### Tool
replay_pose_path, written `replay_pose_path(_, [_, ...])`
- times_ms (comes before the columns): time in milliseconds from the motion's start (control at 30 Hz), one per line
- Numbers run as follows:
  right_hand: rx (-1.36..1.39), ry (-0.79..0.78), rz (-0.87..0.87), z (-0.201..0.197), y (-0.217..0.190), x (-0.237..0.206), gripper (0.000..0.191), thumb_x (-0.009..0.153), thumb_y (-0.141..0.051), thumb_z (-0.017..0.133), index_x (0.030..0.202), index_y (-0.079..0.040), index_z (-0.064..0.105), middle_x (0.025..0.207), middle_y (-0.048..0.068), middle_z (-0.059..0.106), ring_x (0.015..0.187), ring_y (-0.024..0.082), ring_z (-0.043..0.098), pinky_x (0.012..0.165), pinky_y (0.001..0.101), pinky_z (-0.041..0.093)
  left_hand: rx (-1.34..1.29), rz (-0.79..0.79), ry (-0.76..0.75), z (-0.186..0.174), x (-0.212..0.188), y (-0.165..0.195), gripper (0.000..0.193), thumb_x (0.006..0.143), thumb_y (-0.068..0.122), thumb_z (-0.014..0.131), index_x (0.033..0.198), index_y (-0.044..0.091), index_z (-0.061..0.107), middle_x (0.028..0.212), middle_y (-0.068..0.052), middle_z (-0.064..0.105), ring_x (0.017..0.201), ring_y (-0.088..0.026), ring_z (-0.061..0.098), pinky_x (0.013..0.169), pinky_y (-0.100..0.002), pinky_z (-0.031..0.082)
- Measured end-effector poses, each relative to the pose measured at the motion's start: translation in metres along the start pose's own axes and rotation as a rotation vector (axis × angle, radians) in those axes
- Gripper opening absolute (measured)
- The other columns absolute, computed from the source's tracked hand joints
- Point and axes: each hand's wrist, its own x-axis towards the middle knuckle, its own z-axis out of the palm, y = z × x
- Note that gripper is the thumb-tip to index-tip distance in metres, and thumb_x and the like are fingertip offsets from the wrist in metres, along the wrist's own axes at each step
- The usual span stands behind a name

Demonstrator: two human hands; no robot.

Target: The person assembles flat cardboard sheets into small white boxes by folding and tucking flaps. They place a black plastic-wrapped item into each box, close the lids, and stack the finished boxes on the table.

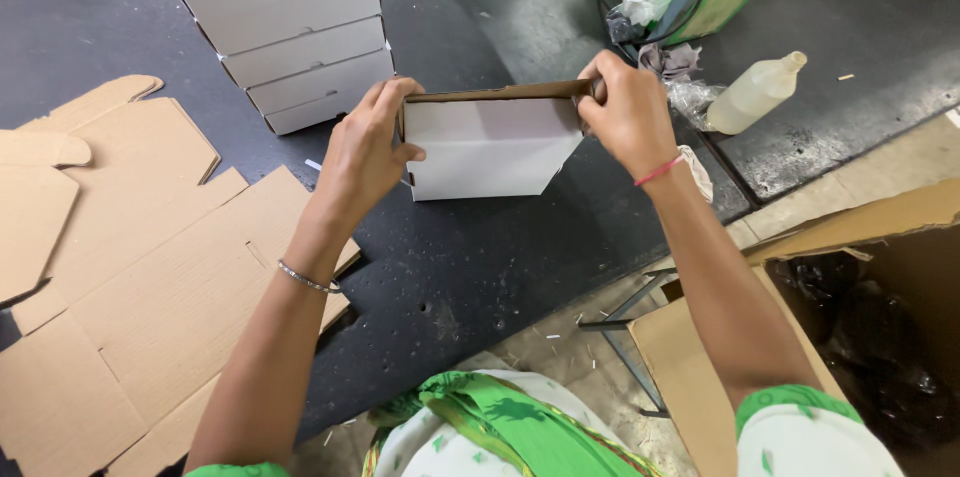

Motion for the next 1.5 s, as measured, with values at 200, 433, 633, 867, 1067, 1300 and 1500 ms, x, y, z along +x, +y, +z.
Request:
replay_pose_path(200, [0.019,0.021,-0.011,0.002,0.013,-0.007,0.021,0.085,-0.004,0.072,0.104,-0.002,0.065,0.079,0.015,0.071,0.073,0.028,0.072,0.067,0.0394,0.055,0.012,0.031,0.026,0.004,0.0,-0.001,0.066,0.067,0.0,0.087,0.125,0.006,0.055,0.123,-0.014,0.065,0.103,-0.04,0.066,0.084,-0.046,0.054])
replay_pose_path(433, [-0.071,-0.107,0.063,-0.002,0.024,-0.005,0.026,0.077,-0.008,0.076,0.101,-0.001,0.068,0.085,0.018,0.073,0.081,0.034,0.073,0.073,0.0407,0.057,0.007,-0.027,0.026,0.006,-0.004,0.001,0.066,0.067,0.002,0.087,0.125,0.008,0.056,0.127,-0.013,0.064,0.103,-0.039,0.065,0.083,-0.046,0.054])
replay_pose_path(633, [-0.09,-0.259,0.353,0.004,0.026,-0.002,0.021,0.078,-0.017,0.072,0.092,-0.002,0.067,0.083,0.021,0.074,0.082,0.038,0.077,0.077,0.046,0.061,0.016,-0.042,0.016,0.006,-0.008,0.002,0.065,0.067,0.003,0.088,0.124,0.008,0.056,0.126,-0.011,0.065,0.105,-0.037,0.066,0.083,-0.045,0.054])
replay_pose_path(867, [-0.427,-0.162,0.287,0.008,0.013,-0.011,0.028,0.079,-0.02,0.072,0.101,-0.005,0.064,0.088,0.026,0.07,0.086,0.049,0.067,0.076,0.0575,0.054,-0.013,-0.004,0.041,0.006,-0.012,0.005,0.063,0.067,0.0,0.087,0.122,0.007,0.055,0.122,-0.01,0.065,0.103,-0.035,0.067,0.08,-0.044,0.055])
replay_pose_path(1067, [-0.006,-0.206,0.311,-0.022,0.013,-0.001,0.012,0.088,-0.015,0.066,0.089,-0.003,0.069,0.074,0.013,0.076,0.066,0.021,0.077,0.062,0.0337,0.061,0.001,-0.019,-0.009,0.003,-0.007,0.008,0.065,0.065,-0.003,0.086,0.122,0.005,0.055,0.117,-0.011,0.065,0.092,-0.032,0.067,0.077,-0.044,0.053])
replay_pose_path(1300, [-0.005,-0.074,0.234,-0.015,0.007,0.008,0.011,0.088,-0.009,0.066,0.085,0.001,0.068,0.067,0.01,0.073,0.058,0.015,0.073,0.056,0.0279,0.058,-0.026,-0.025,-0.033,0.002,0.001,0.005,0.067,0.064,-0.003,0.086,0.123,0.006,0.055,0.122,-0.012,0.066,0.089,-0.032,0.069,0.077,-0.043,0.054])
replay_pose_path(1500, [-0.023,-0.035,0.211,-0.012,0.007,0.015,0.011,0.089,-0.008,0.065,0.085,0.002,0.068,0.067,0.011,0.072,0.058,0.015,0.073,0.059,0.0288,0.057,-0.011,-0.012,-0.034,0.004,0.002,0.0,0.069,0.063,-0.002,0.087,0.123,0.006,0.055,0.12,-0.012,0.066,0.094,-0.034,0.068,0.079,-0.044,0.053])
